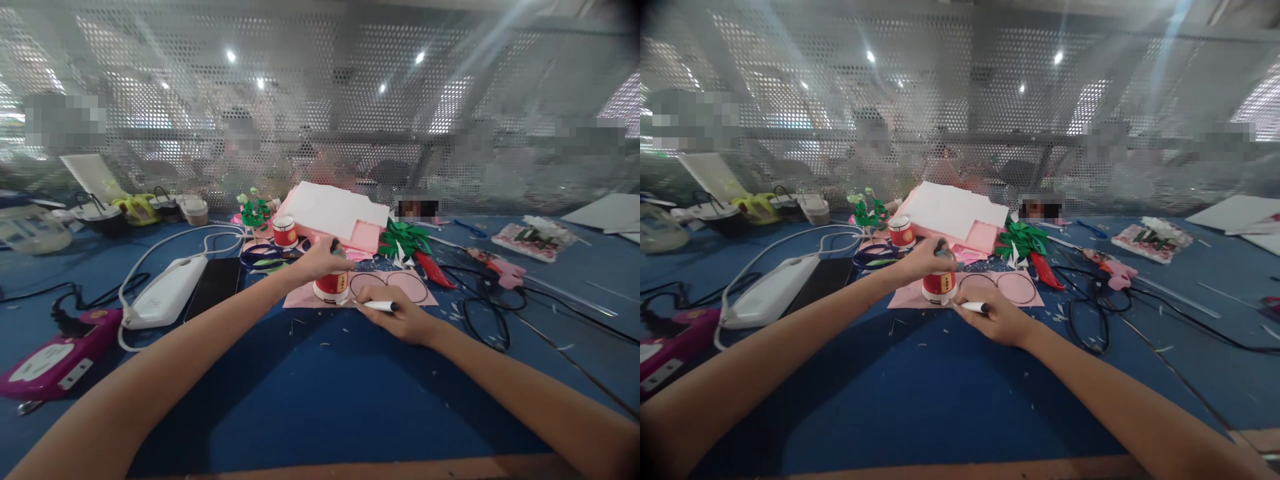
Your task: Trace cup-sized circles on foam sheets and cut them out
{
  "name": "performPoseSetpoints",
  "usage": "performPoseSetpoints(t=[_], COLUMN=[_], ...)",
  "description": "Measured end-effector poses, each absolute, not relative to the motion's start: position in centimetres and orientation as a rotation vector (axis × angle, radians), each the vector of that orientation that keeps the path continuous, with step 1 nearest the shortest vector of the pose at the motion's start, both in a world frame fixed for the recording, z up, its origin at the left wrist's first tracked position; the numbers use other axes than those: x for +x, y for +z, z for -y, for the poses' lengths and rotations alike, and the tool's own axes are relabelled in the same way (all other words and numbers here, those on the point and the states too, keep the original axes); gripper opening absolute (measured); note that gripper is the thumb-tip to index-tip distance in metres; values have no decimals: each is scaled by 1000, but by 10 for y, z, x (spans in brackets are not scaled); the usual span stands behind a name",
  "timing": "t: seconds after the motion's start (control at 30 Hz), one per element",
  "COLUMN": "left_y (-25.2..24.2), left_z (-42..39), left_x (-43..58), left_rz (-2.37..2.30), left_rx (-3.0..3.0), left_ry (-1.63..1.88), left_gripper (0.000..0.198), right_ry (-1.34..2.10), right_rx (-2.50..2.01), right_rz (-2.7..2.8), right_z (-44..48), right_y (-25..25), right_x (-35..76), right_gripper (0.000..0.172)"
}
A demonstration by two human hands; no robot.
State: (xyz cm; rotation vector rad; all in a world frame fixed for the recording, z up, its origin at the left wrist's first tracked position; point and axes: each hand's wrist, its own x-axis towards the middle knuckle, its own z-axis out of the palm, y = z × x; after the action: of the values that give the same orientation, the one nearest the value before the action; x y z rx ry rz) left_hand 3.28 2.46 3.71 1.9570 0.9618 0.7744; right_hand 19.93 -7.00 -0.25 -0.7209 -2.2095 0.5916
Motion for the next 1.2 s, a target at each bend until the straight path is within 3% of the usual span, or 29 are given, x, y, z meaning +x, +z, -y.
performPoseSetpoints(t=[0.67, 1.2], left_y=[31, 31], left_z=[-31, -29], left_x=[32, 32], left_rz=[-951, -872], left_rx=[1978, 1894], left_ry=[778, 774], left_gripper=[31, 31], right_ry=[1203, 1334], right_rx=[-944, -1008], right_rz=[1576, 1257], right_z=[39, 17], right_y=[-17, -18], right_x=[219, 215], right_gripper=[27, 31])
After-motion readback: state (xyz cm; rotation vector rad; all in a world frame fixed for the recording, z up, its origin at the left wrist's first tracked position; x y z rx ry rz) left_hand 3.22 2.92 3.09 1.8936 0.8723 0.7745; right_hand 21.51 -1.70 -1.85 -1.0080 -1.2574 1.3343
